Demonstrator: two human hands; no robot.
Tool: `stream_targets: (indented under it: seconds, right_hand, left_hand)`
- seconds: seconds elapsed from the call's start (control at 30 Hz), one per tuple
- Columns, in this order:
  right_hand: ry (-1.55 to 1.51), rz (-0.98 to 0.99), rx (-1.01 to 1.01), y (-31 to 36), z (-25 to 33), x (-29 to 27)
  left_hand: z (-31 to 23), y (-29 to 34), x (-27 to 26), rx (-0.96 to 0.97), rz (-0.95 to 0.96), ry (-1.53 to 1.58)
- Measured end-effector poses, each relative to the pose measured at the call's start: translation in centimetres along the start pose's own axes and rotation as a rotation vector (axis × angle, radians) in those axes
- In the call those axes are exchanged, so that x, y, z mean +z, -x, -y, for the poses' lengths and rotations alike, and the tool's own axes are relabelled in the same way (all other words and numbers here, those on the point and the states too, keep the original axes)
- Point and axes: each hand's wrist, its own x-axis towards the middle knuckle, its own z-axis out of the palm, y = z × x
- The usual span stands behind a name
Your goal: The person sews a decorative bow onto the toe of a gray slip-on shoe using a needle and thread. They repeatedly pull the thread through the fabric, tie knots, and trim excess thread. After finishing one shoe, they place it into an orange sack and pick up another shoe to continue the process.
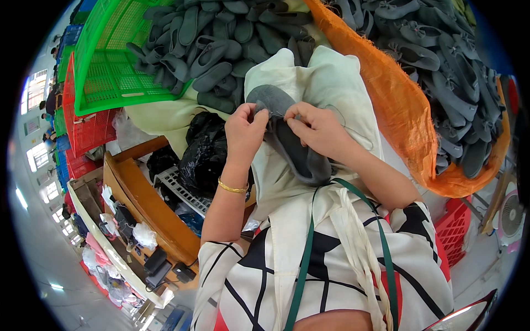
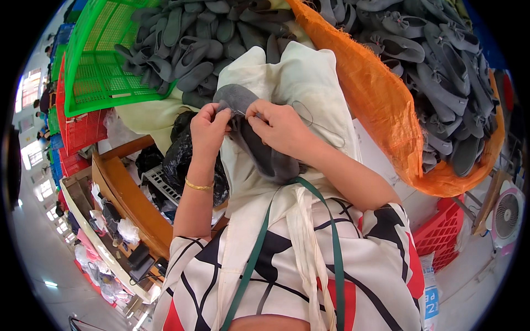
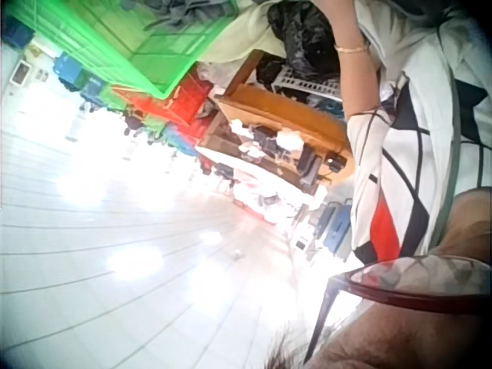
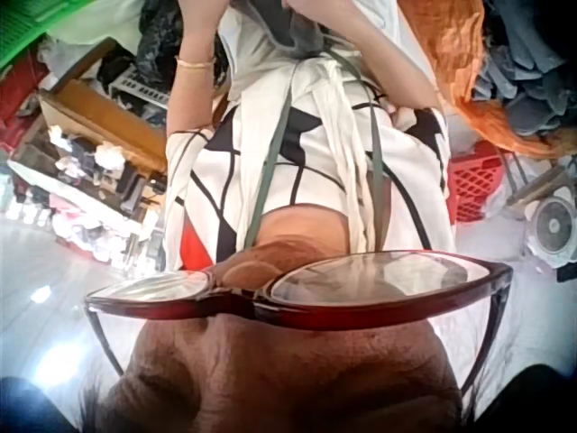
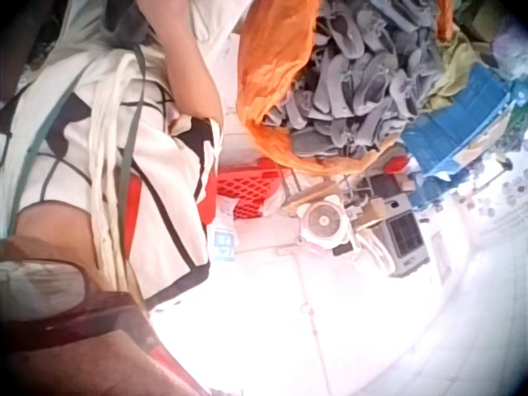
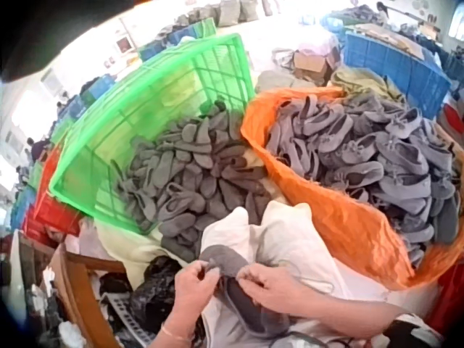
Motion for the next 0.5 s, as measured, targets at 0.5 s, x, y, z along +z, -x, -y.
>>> stream_targets:
  seconds: [0.5]
  right_hand:
    - [0.241,-0.079,-0.192,-1.5,-2.4,1.1]
  left_hand:
    - [-1.0,-0.3,-0.3,-0.062,0.045,-0.086]
